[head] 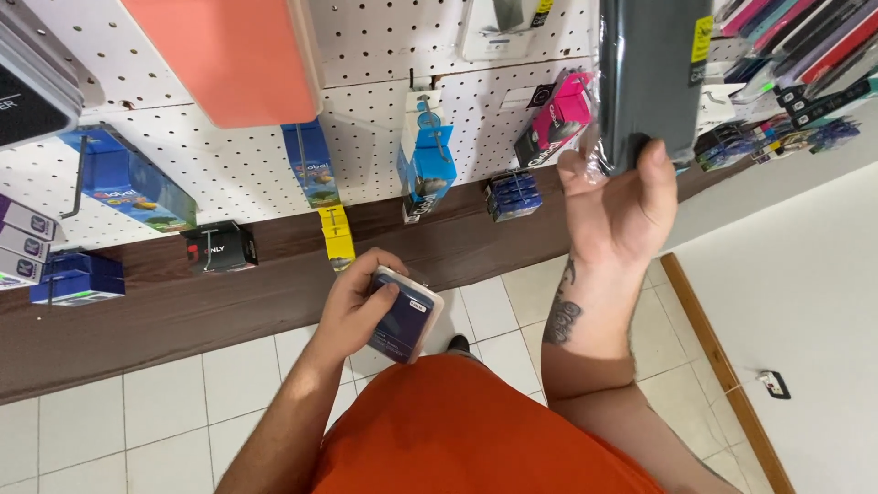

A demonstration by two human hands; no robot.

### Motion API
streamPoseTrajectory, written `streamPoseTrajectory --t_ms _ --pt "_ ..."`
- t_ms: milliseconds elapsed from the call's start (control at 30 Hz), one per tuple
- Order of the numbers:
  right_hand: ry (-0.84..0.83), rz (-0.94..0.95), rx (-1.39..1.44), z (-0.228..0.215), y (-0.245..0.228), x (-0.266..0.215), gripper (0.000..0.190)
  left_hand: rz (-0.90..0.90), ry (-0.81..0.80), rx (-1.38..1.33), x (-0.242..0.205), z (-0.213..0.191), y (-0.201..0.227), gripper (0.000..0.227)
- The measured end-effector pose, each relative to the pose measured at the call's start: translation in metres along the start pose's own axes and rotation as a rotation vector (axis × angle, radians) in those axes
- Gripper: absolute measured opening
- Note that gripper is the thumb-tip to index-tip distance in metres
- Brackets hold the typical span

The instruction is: Organizing and hanging various phone cases on a pegboard display wall in a retail environment.

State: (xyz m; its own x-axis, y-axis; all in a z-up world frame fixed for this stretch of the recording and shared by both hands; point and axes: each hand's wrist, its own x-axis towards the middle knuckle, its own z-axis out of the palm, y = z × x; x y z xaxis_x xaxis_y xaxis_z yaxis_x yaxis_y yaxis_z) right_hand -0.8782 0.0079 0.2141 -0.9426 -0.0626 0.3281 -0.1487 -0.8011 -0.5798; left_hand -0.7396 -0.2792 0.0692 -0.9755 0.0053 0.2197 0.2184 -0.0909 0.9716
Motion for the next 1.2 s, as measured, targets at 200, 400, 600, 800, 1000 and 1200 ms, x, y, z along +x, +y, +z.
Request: streamPoseTrajectory --t_ms 200,400,600,800,1000,1200 --pt "-0.075 -0.068 -0.07 -0.03 -0.014 -0.01 0.027 -0.018 -0.04 0.01 0.004 0.0 -0.001 0.021" --pt "-0.161 -0.475 -0.478 -0.03 -0.02 -0.042 0.069 0.046 -0.038 0.121 0.008 -0.004 -0.002 0.015" --pt "-0.263 -0.988 -1.186 -0.027 0.003 -0.058 0.035 0.052 -0.153 -0.032 0.02 0.016 0.025 0.039" --pt "-0.745 -0.967 -1.28 -0.017 0.044 -0.082 0.015 0.0 -0.304 -0.372 0.031 0.038 0.038 0.063" --pt "-0.712 -0.744 -1.339 -0.023 0.027 -0.099 0.018 -0.178 0.007 -0.335 0.03 0.035 0.065 0.029" --pt "-0.826 -0.62 -1.333 -0.016 0.003 -0.094 0.005 -0.084 -0.043 -0.258 0.024 0.034 0.062 0.037"
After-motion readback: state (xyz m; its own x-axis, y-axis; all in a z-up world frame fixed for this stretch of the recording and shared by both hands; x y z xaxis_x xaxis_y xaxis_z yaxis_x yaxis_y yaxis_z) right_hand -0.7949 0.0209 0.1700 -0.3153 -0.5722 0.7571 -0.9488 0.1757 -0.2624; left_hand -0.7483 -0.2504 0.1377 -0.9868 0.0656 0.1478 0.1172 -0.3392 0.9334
